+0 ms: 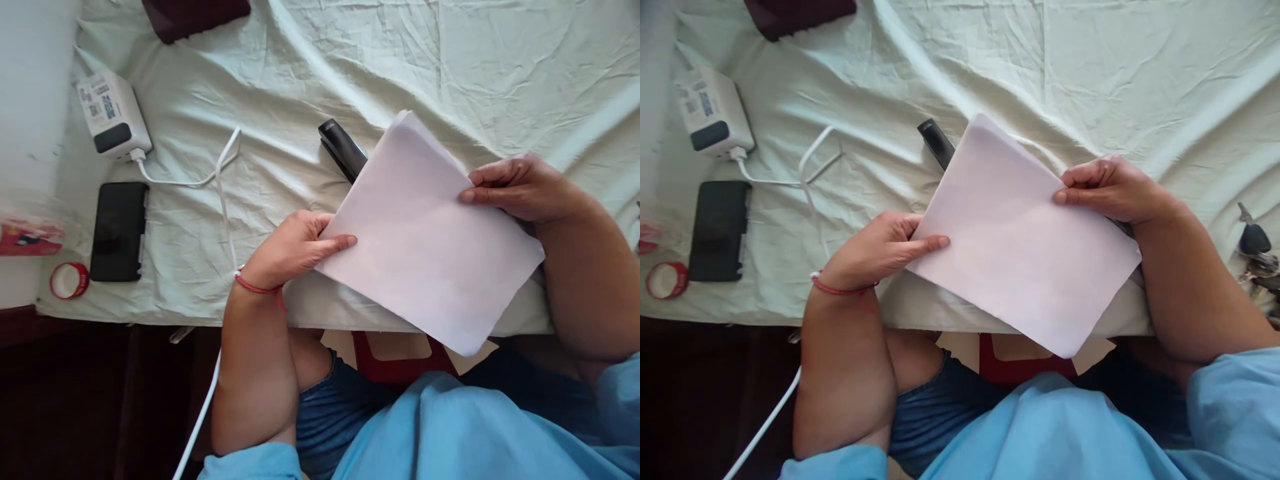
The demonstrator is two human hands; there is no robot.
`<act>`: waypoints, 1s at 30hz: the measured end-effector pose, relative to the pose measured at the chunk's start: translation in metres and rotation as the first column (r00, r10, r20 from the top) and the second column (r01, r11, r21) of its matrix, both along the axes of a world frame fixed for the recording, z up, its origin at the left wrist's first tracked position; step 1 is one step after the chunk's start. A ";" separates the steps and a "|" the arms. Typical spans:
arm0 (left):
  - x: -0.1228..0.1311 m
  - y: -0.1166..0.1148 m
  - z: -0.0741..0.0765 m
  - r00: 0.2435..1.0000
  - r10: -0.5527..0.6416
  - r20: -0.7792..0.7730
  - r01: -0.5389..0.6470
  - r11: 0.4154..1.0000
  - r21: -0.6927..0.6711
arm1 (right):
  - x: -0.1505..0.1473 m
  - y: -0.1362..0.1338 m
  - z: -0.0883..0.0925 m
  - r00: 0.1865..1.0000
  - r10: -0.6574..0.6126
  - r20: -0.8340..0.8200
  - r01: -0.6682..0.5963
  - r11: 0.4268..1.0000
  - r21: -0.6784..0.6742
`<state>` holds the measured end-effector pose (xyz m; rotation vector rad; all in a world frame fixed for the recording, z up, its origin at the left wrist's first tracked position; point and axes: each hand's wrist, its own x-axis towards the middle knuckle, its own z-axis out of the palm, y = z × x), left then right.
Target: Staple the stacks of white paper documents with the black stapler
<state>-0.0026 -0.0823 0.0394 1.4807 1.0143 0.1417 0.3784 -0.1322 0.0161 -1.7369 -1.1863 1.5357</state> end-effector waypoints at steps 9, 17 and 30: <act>-0.009 -0.001 -0.002 0.979 0.203 0.031 -0.204 0.978 0.038 | 0.010 0.001 -0.016 0.965 -0.257 -0.050 0.261 0.950 0.171; -0.009 -0.002 0.001 0.981 0.179 0.073 -0.186 0.976 0.112 | 0.008 0.001 -0.013 0.973 -0.230 -0.008 0.229 0.961 0.158; -0.011 -0.004 0.000 0.975 0.172 0.143 -0.180 0.982 0.050 | 0.012 0.001 -0.013 0.976 -0.214 -0.043 0.218 0.964 0.149</act>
